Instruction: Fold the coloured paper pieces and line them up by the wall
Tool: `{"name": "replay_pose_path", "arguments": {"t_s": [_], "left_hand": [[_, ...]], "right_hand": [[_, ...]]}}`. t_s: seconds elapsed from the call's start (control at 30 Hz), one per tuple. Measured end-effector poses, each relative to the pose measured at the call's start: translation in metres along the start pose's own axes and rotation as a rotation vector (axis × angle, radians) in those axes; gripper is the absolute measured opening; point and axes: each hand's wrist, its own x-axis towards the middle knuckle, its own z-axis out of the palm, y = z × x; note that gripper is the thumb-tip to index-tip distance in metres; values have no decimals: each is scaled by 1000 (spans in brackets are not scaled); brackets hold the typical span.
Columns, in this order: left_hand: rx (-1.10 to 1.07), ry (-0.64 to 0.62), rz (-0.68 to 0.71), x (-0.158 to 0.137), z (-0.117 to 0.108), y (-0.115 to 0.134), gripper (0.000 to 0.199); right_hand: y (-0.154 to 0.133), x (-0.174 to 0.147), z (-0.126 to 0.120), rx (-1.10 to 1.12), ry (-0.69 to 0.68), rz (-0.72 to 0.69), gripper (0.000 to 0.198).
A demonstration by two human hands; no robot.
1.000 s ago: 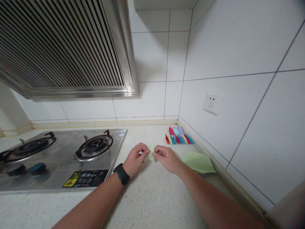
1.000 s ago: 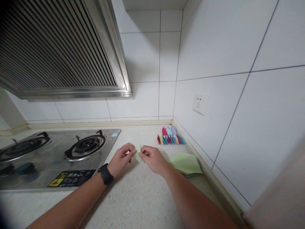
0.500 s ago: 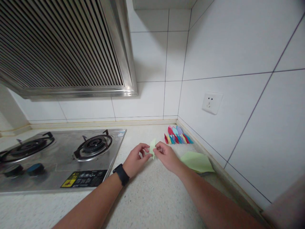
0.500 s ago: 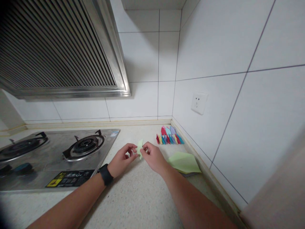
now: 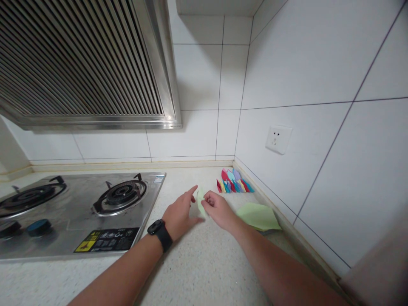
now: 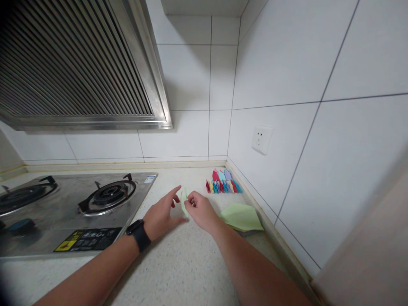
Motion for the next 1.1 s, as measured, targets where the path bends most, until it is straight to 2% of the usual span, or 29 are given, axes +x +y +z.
{"name": "replay_pose_path", "arguments": {"t_s": [0.13, 0.33, 0.93, 1.1], "left_hand": [[36, 10, 49, 2, 1, 1, 107], [-3, -30, 89, 4, 6, -3, 95], [-71, 6, 91, 7, 2, -8, 83], [-64, 55, 66, 7, 6, -15, 79]], "right_hand": [[4, 0, -2, -111, 4, 11, 14], [5, 0, -3, -220, -9, 19, 14], [-2, -6, -2, -222, -58, 34, 18], [-4, -9, -4, -307, -104, 19, 15]]}}
